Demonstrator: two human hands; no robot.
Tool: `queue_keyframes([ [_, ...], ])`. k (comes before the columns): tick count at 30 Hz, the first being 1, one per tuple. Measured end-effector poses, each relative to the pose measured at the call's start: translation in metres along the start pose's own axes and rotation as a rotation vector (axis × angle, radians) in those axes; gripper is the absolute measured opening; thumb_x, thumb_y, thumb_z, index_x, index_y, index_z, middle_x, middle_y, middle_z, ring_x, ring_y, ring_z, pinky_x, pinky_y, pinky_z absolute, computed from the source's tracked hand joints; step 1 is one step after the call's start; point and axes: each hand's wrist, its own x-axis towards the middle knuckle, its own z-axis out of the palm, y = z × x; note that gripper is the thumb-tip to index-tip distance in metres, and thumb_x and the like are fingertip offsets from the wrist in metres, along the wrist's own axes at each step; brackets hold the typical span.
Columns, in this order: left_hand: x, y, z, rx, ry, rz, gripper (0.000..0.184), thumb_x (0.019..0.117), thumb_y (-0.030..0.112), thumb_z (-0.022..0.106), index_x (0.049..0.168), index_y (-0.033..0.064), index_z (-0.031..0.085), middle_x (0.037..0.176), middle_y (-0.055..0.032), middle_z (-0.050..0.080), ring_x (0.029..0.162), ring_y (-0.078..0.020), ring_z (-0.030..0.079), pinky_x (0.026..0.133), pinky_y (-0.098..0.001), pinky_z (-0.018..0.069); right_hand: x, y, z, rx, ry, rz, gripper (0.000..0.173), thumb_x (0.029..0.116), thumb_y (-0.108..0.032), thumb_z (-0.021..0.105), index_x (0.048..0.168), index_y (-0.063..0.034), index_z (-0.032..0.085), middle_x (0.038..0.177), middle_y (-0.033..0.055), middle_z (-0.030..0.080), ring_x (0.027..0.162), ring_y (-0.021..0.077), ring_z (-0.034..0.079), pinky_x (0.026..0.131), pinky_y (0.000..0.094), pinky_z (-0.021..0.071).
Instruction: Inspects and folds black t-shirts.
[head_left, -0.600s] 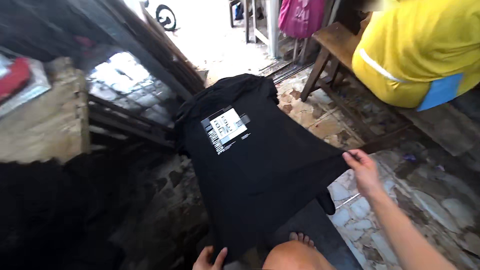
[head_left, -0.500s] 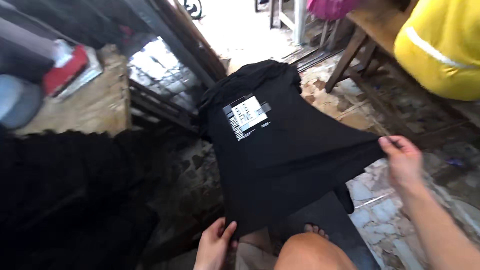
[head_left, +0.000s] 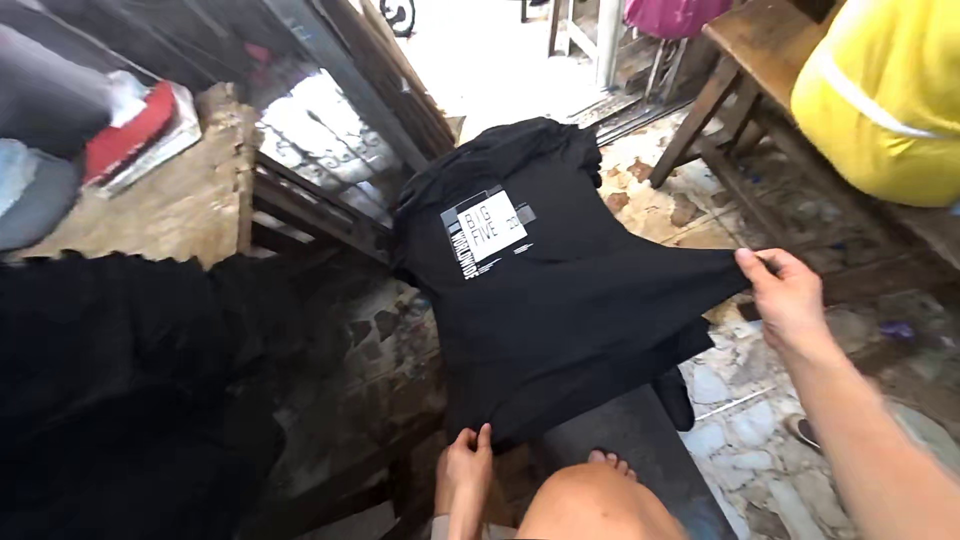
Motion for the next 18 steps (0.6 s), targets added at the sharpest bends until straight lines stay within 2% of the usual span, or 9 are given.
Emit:
queue_keyframes([
  [2,-0.009,0.002,-0.01,-0.342,-0.074,-0.098,0.032,0.1008,0.021,0.067,0.117,-0.0049,0.057,0.091,-0.0168,0.066,0.067,-0.0212,0.069,0.064,-0.039,0.061,-0.003,0.003,-0.003,0.024,-0.009,-0.011,0.024,0.1039,-0.023,0.061,0.106,0.0009,0.063,0.092,0.0055,0.061,0.08,0.0064,0.057,0.076,0.0288,0.0506],
  [4,-0.013,0.0,-0.032,-0.618,-0.13,-0.174,0.037,0.1042,0.015,0.06,0.135,-0.0019,0.048,0.094,-0.0142,0.061,0.059,-0.0158,0.058,0.055,-0.0326,0.0542,-0.011,0.008,-0.005,0.049,-0.021,-0.019,0.023,0.1047,-0.022,0.06,0.107,0.0009,0.062,0.096,0.0075,0.062,0.086,0.0104,0.057,0.082,0.0347,0.0491],
  [6,-0.011,-0.01,-0.063,-0.719,-0.113,-0.177,0.025,0.1069,0.019,0.054,0.124,0.0018,0.056,0.079,-0.006,0.061,0.05,-0.0099,0.051,0.047,-0.0273,0.0485,-0.02,0.027,-0.005,0.005,-0.01,-0.033,0.025,0.1052,-0.023,0.059,0.107,0.0013,0.063,0.099,0.0106,0.064,0.092,0.0156,0.06,0.087,0.0408,0.0501],
  [8,-0.007,-0.021,-0.099,-0.769,-0.104,-0.149,0.02,0.1077,0.019,0.05,0.117,0.0038,0.057,0.076,-0.0018,0.061,0.053,-0.0087,0.054,0.05,-0.0269,0.0506,-0.032,0.058,0.0,-0.125,0.022,-0.008,0.028,0.1032,-0.025,0.063,0.105,0.0034,0.067,0.103,0.0189,0.067,0.097,0.0278,0.064,0.09,0.0516,0.0514],
  [10,-0.003,-0.024,-0.126,-0.775,-0.173,-0.155,0.018,0.1089,0.019,0.047,0.115,0.0051,0.056,0.075,-0.001,0.064,0.054,-0.0085,0.058,0.053,-0.0263,0.0531,-0.048,0.091,0.008,-0.265,-0.012,0.086,0.032,0.101,-0.028,0.067,0.107,0.0031,0.07,0.115,0.0227,0.065,0.11,0.0356,0.063,0.097,0.0569,0.0501],
  [11,-0.002,-0.024,-0.132,-0.749,-0.229,-0.168,0.019,0.1092,0.019,0.046,0.116,0.0051,0.057,0.076,-0.0016,0.066,0.055,-0.0086,0.059,0.054,-0.0262,0.054,-0.055,0.106,0.012,-0.305,-0.016,0.121,0.034,0.0995,-0.031,0.069,0.107,0.0024,0.072,0.115,0.0222,0.067,0.11,0.0366,0.064,0.097,0.058,0.0502],
  [13,0.0,-0.021,-0.133,-0.669,-0.27,-0.198,0.021,0.1077,0.02,0.051,0.118,0.0035,0.06,0.085,-0.0052,0.069,0.065,-0.0122,0.064,0.061,-0.0307,0.0574,-0.066,0.12,0.016,-0.34,0.041,0.11,0.037,0.0962,-0.034,0.074,0.1,0.003,0.074,0.103,0.0228,0.07,0.098,0.0378,0.067,0.089,0.0602,0.051],
  [16,0.002,-0.006,-0.125,-0.615,-0.093,-0.164,0.027,0.103,0.021,0.062,0.117,-0.002,0.065,0.106,-0.0142,0.069,0.089,-0.0219,0.069,0.077,-0.0414,0.0604,-0.072,0.103,0.015,-0.237,0.126,-0.071,0.035,0.0966,-0.025,0.073,0.101,0.0098,0.071,0.104,0.0272,0.07,0.098,0.0373,0.068,0.091,0.0565,0.0524],
  [18,0.004,0.005,-0.12,-0.502,0.03,-0.07,0.03,0.1037,0.029,0.062,0.105,-0.0002,0.068,0.099,-0.0142,0.07,0.085,-0.0231,0.07,0.075,-0.0429,0.0606,-0.067,0.074,0.013,-0.094,0.168,-0.128,0.033,0.0998,-0.019,0.067,0.107,0.013,0.064,0.103,0.022,0.067,0.095,0.0226,0.064,0.091,0.0415,0.052],
])
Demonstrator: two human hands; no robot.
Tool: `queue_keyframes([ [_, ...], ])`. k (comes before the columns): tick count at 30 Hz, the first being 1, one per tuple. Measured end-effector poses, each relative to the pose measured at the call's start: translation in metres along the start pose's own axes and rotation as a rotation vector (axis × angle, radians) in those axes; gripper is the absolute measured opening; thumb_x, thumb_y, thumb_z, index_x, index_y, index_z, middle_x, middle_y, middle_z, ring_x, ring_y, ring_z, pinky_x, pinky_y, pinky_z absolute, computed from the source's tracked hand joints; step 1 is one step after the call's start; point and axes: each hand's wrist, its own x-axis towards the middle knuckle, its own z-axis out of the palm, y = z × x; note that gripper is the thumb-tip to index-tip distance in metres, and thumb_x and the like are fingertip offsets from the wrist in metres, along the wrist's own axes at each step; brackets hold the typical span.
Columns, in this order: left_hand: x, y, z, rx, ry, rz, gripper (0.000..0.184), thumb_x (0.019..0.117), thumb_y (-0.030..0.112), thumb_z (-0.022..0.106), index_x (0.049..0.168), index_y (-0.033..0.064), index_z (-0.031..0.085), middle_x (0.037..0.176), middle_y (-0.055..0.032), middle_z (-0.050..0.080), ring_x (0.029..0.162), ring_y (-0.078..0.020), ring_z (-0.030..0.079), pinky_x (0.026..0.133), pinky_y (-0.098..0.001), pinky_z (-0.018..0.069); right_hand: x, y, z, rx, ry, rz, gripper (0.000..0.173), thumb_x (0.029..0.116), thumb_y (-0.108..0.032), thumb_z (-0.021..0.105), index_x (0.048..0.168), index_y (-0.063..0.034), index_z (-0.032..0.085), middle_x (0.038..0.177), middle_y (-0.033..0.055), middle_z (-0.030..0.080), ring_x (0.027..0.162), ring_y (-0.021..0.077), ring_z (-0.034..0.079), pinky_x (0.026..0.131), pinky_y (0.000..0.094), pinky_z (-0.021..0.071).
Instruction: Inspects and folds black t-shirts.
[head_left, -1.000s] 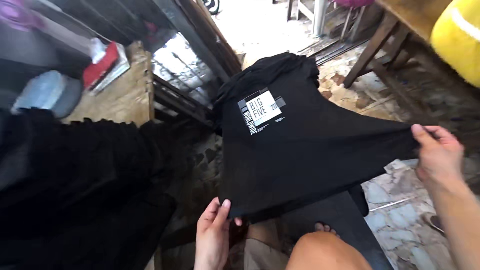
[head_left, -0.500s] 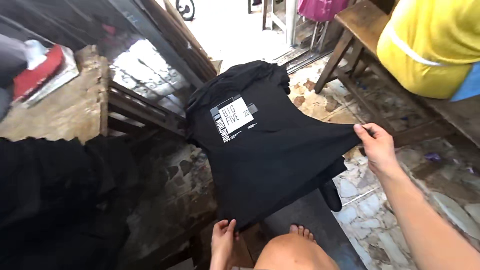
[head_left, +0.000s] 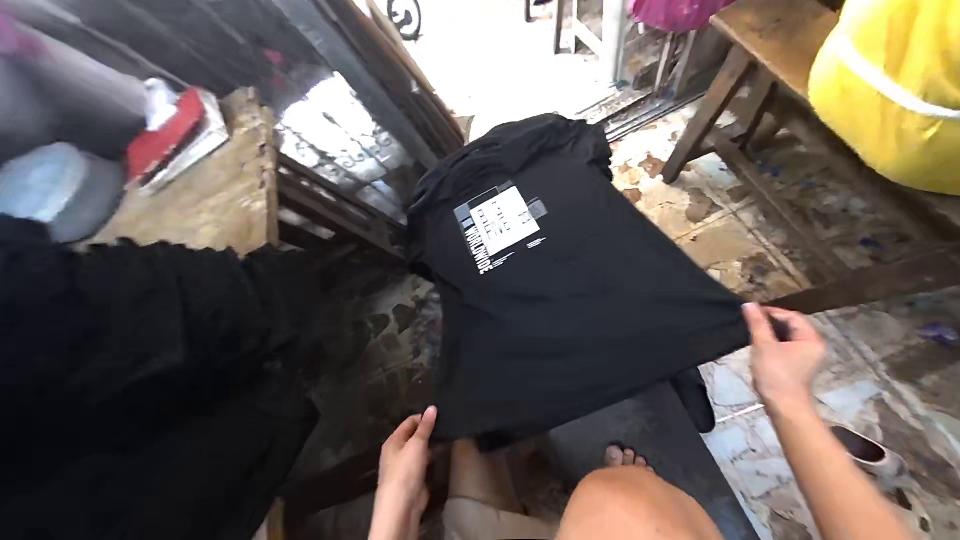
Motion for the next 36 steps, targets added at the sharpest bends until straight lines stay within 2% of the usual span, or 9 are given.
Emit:
queue_keyframes([
  [6,-0.027,0.06,0.002,-0.195,0.06,0.518,0.018,0.1056,0.016,0.054,0.101,0.0044,0.067,0.077,-0.0022,0.067,0.059,-0.0085,0.061,0.051,-0.0233,0.0524,0.042,-0.082,-0.001,0.216,0.074,0.124,0.024,0.1019,-0.024,0.063,0.107,-0.0024,0.055,0.094,-0.0021,0.051,0.083,-0.0006,0.054,0.082,0.0238,0.0501],
  [11,-0.007,-0.035,0.059,0.365,0.001,0.216,0.045,0.1006,0.043,0.063,0.101,-0.0016,0.071,0.097,-0.0215,0.069,0.096,-0.0369,0.067,0.089,-0.0591,0.0528,0.052,-0.092,-0.01,0.032,-0.074,0.165,0.037,0.0906,-0.013,0.077,0.112,0.0056,0.054,0.104,0.0117,0.055,0.092,0.0123,0.054,0.085,0.0351,0.049],
  [14,0.001,-0.078,0.079,0.356,-0.057,-0.013,0.049,0.0938,0.046,0.073,0.108,-0.001,0.069,0.095,-0.0179,0.071,0.086,-0.0293,0.071,0.081,-0.0509,0.0587,0.056,-0.082,-0.021,-0.146,-0.319,0.366,0.047,0.0909,-0.009,0.077,0.13,0.0084,0.056,0.124,0.0277,0.06,0.108,0.0315,0.06,0.095,0.0511,0.049],
  [18,0.001,-0.058,0.054,-0.221,-0.325,-0.307,0.035,0.1031,0.021,0.062,0.13,-0.0001,0.054,0.086,-0.011,0.065,0.062,-0.0161,0.063,0.057,-0.0323,0.0571,0.063,-0.06,-0.033,0.015,-0.545,0.567,0.026,0.1065,-0.022,0.055,0.117,-0.0002,0.063,0.097,0.0091,0.069,0.082,0.0122,0.066,0.074,0.0298,0.0552],
  [22,0.002,-0.01,-0.01,-0.462,-0.309,-0.182,0.033,0.1069,0.027,0.052,0.132,0.0055,0.052,0.101,-0.0092,0.069,0.082,-0.0188,0.07,0.073,-0.0386,0.062,0.058,-0.05,-0.01,0.35,-0.216,0.264,0.012,0.1061,-0.015,0.054,0.098,-0.0082,0.06,0.086,-0.0024,0.064,0.077,0.0047,0.063,0.075,0.0265,0.0563],
  [26,-0.006,0.023,-0.018,-0.329,-0.094,0.037,0.025,0.1088,0.028,0.05,0.111,0.0046,0.057,0.098,-0.0065,0.069,0.083,-0.0166,0.071,0.073,-0.0374,0.0626,0.042,-0.021,0.015,-0.251,-0.289,0.291,0.04,0.0943,-0.033,0.076,0.104,0.0056,0.072,0.114,0.0269,0.066,0.109,0.0408,0.063,0.097,0.062,0.0484],
  [31,-0.02,0.04,0.003,0.529,-0.082,0.405,0.032,0.102,0.036,0.061,0.1,0.0057,0.072,0.089,-0.0125,0.071,0.085,-0.0273,0.069,0.079,-0.0543,0.0552,0.031,-0.038,0.009,-0.351,-0.191,0.25,0.046,0.0948,-0.032,0.076,0.108,0.012,0.07,0.109,0.0353,0.067,0.107,0.0489,0.064,0.097,0.067,0.0458],
  [33,-0.023,0.053,0.003,0.294,-0.101,0.568,0.02,0.1007,0.031,0.062,0.096,0.0133,0.071,0.081,0.0013,0.069,0.073,-0.0111,0.067,0.066,-0.0329,0.0573,0.038,-0.059,0.01,-0.187,-0.075,0.285,0.045,0.0955,-0.028,0.075,0.11,0.0137,0.065,0.11,0.0306,0.064,0.102,0.0359,0.06,0.095,0.0573,0.0462],
  [36,-0.006,0.059,0.02,-0.1,-0.023,0.513,0.018,0.1024,0.022,0.062,0.095,0.0066,0.068,0.078,-0.0039,0.067,0.067,-0.0135,0.064,0.06,-0.0309,0.0555,0.051,-0.084,0.016,0.045,0.029,0.385,0.033,0.0944,-0.023,0.074,0.105,0.0051,0.06,0.098,0.01,0.058,0.084,0.0122,0.054,0.083,0.0379,0.0489],
])
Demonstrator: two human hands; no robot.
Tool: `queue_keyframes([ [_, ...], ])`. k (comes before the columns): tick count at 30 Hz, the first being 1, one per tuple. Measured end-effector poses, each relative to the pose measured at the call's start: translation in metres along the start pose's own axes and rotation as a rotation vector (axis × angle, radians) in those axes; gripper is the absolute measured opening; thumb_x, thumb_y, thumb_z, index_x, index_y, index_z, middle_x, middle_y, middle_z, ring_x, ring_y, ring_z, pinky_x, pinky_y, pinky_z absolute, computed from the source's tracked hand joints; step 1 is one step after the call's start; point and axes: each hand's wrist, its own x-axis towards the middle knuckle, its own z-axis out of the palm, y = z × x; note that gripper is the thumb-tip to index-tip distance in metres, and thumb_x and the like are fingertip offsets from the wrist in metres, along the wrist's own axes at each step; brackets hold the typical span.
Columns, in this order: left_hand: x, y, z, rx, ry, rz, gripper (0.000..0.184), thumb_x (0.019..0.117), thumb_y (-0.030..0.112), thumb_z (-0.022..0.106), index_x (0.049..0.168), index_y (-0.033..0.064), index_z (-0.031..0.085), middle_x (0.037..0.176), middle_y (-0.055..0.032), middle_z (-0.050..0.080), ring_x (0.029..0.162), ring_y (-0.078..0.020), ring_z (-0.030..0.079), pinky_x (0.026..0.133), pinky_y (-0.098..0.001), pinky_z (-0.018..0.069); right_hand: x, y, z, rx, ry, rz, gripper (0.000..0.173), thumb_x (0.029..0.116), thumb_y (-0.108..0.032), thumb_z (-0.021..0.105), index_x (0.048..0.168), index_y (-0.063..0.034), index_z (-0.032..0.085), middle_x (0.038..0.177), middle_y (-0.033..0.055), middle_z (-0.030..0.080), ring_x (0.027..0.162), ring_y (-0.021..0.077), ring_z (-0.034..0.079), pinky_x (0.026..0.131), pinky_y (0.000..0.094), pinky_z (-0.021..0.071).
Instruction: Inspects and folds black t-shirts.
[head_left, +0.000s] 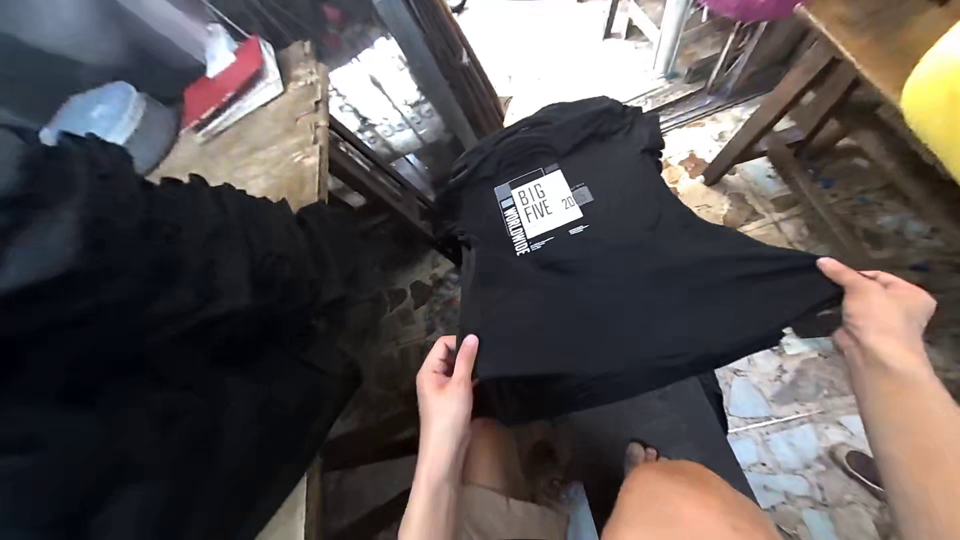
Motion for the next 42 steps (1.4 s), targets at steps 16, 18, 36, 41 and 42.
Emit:
queue_keyframes([
  [16,-0.013,-0.046,-0.046,-0.512,-0.197,-0.603,0.035,0.1105,0.027,0.041,0.133,0.0038,0.055,0.113,-0.0125,0.07,0.095,-0.0222,0.071,0.081,-0.0415,0.0611,0.023,0.051,-0.012,-0.187,-0.289,-0.109,0.036,0.1034,-0.032,0.063,0.102,0.0032,0.069,0.096,0.0176,0.067,0.088,0.0254,0.063,0.084,0.0499,0.0523],
  [18,-0.012,-0.022,-0.036,-0.244,-0.158,-0.483,0.039,0.1116,0.03,0.04,0.133,0.0016,0.056,0.107,-0.0112,0.071,0.084,-0.0189,0.071,0.074,-0.0368,0.0619,0.02,0.074,-0.006,-0.42,-0.285,-0.078,0.043,0.097,-0.037,0.072,0.102,0.0056,0.073,0.104,0.0289,0.068,0.1,0.0436,0.065,0.091,0.0661,0.0482],
  [36,-0.047,-0.119,0.038,-0.384,-0.208,-0.863,0.031,0.1066,0.021,0.056,0.126,-0.0024,0.051,0.083,-0.0132,0.063,0.06,-0.0188,0.064,0.056,-0.0323,0.0582,0.026,0.002,-0.029,-0.665,-0.544,-0.068,0.045,0.099,-0.032,0.069,0.117,0.0088,0.065,0.111,0.0323,0.064,0.101,0.045,0.061,0.089,0.0654,0.0459],
  [41,-0.023,-0.088,-0.012,-0.534,-0.296,-0.753,0.031,0.1063,0.023,0.052,0.127,0.0,0.056,0.098,-0.0152,0.07,0.078,-0.0205,0.07,0.069,-0.0359,0.0616,0.021,0.026,-0.026,-0.192,-0.373,-0.164,0.034,0.1071,-0.029,0.055,0.112,0.0039,0.062,0.101,0.0174,0.063,0.091,0.021,0.059,0.087,0.0471,0.0491],
  [42,-0.021,-0.077,-0.024,-0.557,-0.236,-0.699,0.034,0.1062,0.024,0.052,0.132,0.0013,0.053,0.106,-0.016,0.07,0.087,-0.0229,0.071,0.075,-0.0393,0.0624,0.019,0.035,-0.022,-0.17,-0.295,-0.167,0.038,0.1062,-0.031,0.057,0.111,0.0066,0.063,0.104,0.0204,0.063,0.094,0.0242,0.06,0.089,0.0492,0.0484],
])
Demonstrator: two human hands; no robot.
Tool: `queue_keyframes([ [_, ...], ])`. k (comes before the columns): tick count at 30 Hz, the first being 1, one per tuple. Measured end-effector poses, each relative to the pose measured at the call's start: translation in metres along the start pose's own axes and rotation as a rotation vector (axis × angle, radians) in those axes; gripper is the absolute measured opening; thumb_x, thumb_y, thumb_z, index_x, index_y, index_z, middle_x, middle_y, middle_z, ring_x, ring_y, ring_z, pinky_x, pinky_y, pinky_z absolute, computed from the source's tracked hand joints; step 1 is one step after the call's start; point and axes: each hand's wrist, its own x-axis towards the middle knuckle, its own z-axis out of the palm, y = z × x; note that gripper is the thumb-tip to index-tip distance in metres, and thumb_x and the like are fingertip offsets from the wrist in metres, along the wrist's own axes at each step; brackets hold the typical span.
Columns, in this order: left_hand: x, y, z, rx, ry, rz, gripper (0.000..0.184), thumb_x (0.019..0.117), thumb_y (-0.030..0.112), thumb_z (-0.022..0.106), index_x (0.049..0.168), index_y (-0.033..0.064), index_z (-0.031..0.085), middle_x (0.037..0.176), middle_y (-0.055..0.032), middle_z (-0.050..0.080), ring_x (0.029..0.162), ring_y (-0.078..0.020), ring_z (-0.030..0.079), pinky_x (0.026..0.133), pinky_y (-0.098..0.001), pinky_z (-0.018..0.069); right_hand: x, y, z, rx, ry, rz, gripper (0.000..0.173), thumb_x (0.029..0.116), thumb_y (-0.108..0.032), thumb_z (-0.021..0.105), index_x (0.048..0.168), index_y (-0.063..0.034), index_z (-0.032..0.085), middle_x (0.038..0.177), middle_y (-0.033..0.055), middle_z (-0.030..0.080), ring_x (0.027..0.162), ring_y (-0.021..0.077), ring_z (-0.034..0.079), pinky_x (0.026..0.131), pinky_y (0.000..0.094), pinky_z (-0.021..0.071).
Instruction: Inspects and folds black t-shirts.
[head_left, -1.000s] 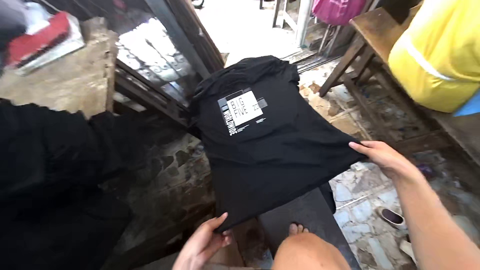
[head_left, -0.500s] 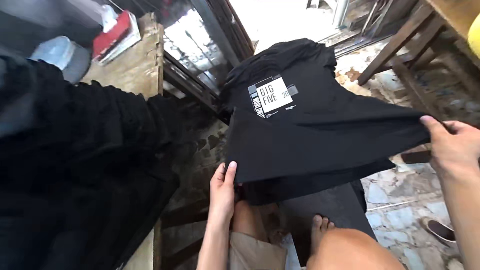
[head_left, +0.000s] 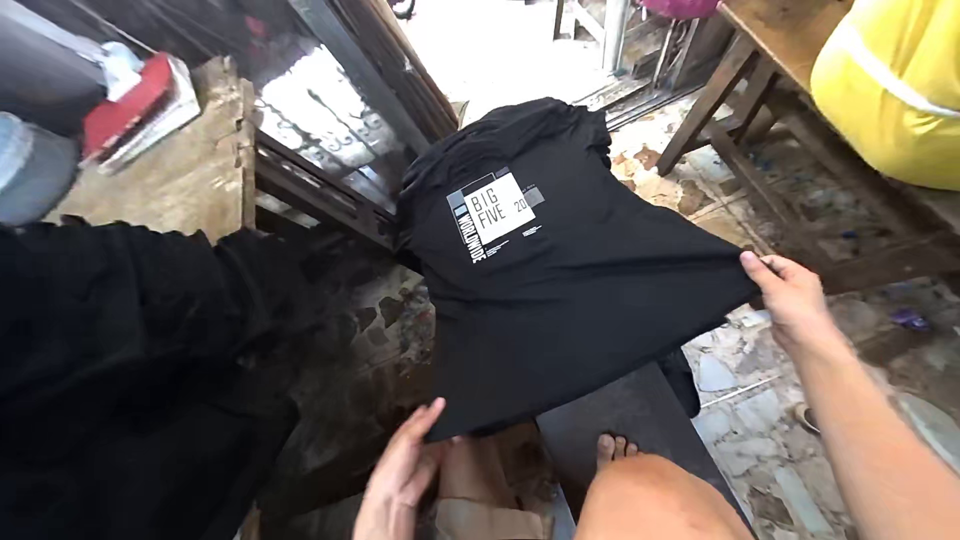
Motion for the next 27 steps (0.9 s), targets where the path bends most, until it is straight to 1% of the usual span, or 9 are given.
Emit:
queue_keyframes([
  [4,-0.014,0.029,0.006,0.003,0.131,0.141,0.037,0.1087,0.028,0.048,0.134,0.0021,0.054,0.114,-0.0163,0.07,0.096,-0.0252,0.072,0.081,-0.0423,0.0624,-0.016,0.037,0.024,-0.321,-0.062,0.138,0.049,0.095,-0.041,0.074,0.107,0.007,0.072,0.112,0.0325,0.067,0.109,0.0488,0.063,0.095,0.0688,0.0462],
  [8,-0.016,0.029,0.029,0.939,0.204,0.28,0.033,0.1038,0.034,0.058,0.119,0.0047,0.064,0.102,-0.0119,0.069,0.087,-0.0205,0.068,0.077,-0.0433,0.0571,-0.024,0.015,0.019,-0.384,0.039,0.081,0.051,0.0936,-0.038,0.076,0.11,0.0098,0.07,0.117,0.0345,0.065,0.113,0.0516,0.061,0.097,0.07,0.0441],
  [10,-0.031,0.043,0.04,1.065,0.146,0.483,0.028,0.1044,0.036,0.055,0.115,0.0131,0.067,0.095,-0.0036,0.071,0.083,-0.0149,0.069,0.073,-0.0381,0.0581,-0.021,-0.007,0.008,-0.353,0.102,0.018,0.055,0.0949,-0.038,0.075,0.114,0.012,0.066,0.121,0.0379,0.062,0.116,0.0553,0.058,0.098,0.0728,0.0419],
  [13,-0.026,0.044,0.051,0.568,0.1,0.643,0.024,0.1086,0.023,0.048,0.108,0.0057,0.064,0.077,-0.0056,0.064,0.057,-0.0122,0.057,0.05,-0.0262,0.0495,-0.001,-0.014,-0.002,-0.136,0.193,-0.049,0.058,0.0945,-0.042,0.073,0.116,0.0104,0.062,0.116,0.0304,0.063,0.108,0.0373,0.06,0.097,0.0598,0.0459],
  [16,0.015,-0.011,0.028,0.879,0.29,0.397,0.044,0.1049,0.039,0.055,0.104,-0.0029,0.068,0.098,-0.0204,0.066,0.092,-0.0321,0.065,0.084,-0.0521,0.0548,0.008,-0.028,0.003,0.131,0.222,-0.053,0.036,0.0928,-0.035,0.074,0.102,-0.0013,0.063,0.092,-0.0001,0.06,0.08,-0.0012,0.056,0.08,0.0253,0.052],
  [18,0.035,-0.061,0.022,0.938,0.271,0.168,0.051,0.1003,0.047,0.061,0.106,-0.0025,0.07,0.103,-0.0205,0.069,0.099,-0.032,0.067,0.09,-0.0548,0.0541,0.001,-0.037,0.001,0.102,0.151,-0.075,0.032,0.0923,-0.024,0.076,0.109,0.0002,0.065,0.1,0.0048,0.062,0.086,0.004,0.058,0.084,0.0293,0.0518],
  [21,0.033,-0.083,0.025,0.305,0.19,-0.011,0.035,0.1024,0.022,0.064,0.123,-0.0055,0.058,0.086,-0.0146,0.068,0.066,-0.0191,0.067,0.061,-0.0335,0.06,0.0,-0.038,-0.008,-0.196,-0.09,0.047,0.049,0.0929,-0.018,0.078,0.129,0.0077,0.058,0.125,0.0318,0.06,0.111,0.0427,0.06,0.096,0.0638,0.0461],
  [24,0.013,-0.048,0.015,-0.101,-0.037,-0.196,0.017,0.1035,0.02,0.053,0.11,0.0056,0.061,0.076,-0.0061,0.064,0.059,-0.012,0.06,0.057,-0.0269,0.0547,0.008,-0.027,-0.013,-0.299,-0.279,0.274,0.048,0.102,-0.038,0.062,0.12,0.0069,0.064,0.109,0.0251,0.064,0.092,0.0311,0.058,0.082,0.0533,0.0463],
  [27,0.001,-0.013,-0.004,-0.216,-0.033,-0.11,0.023,0.096,0.02,0.059,0.111,0.003,0.063,0.089,-0.0144,0.07,0.073,-0.0201,0.069,0.067,-0.0348,0.0612,0.013,-0.011,-0.008,-0.087,-0.103,0.168,0.044,0.1017,-0.035,0.064,0.112,0.0078,0.068,0.106,0.0247,0.068,0.095,0.0299,0.064,0.091,0.0547,0.0491],
])
